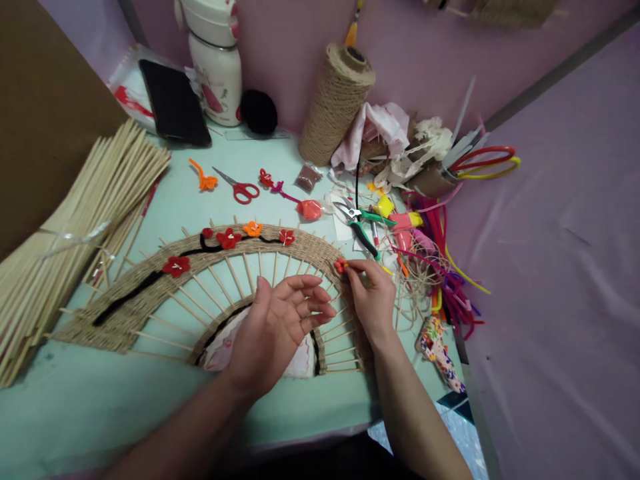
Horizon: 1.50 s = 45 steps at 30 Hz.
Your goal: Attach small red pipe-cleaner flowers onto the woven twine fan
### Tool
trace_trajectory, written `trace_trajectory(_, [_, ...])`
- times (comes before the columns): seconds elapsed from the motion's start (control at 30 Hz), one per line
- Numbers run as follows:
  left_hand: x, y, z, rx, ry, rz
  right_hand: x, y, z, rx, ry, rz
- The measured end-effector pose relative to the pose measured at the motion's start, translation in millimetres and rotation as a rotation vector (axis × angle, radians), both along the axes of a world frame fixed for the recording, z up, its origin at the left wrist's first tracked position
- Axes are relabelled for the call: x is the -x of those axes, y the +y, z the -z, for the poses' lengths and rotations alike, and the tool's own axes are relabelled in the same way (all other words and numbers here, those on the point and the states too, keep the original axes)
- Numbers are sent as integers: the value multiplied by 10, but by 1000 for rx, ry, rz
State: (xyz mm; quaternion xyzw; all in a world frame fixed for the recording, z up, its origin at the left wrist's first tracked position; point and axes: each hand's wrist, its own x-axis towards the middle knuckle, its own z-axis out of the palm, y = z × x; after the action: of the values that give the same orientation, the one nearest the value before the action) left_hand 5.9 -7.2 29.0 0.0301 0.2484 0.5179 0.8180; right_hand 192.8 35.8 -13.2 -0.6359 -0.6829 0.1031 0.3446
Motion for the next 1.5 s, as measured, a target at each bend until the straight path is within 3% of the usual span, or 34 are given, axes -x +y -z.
trace_trajectory(0.6, [21,-14,43,10,-4,-28,1,-20,84,-122,-248,-30])
trace_trajectory(0.9, [30,-19,48,6,-6,-39,23,-69,43,-87,-368,-67])
trace_trajectory(1.1, [35,-22,40,-14,8,-41,-13,-139,-9,-95,-273,-44])
trace_trajectory(1.5, [23,-9,116,-40,25,-54,-25,-180,16,46,-369,-76])
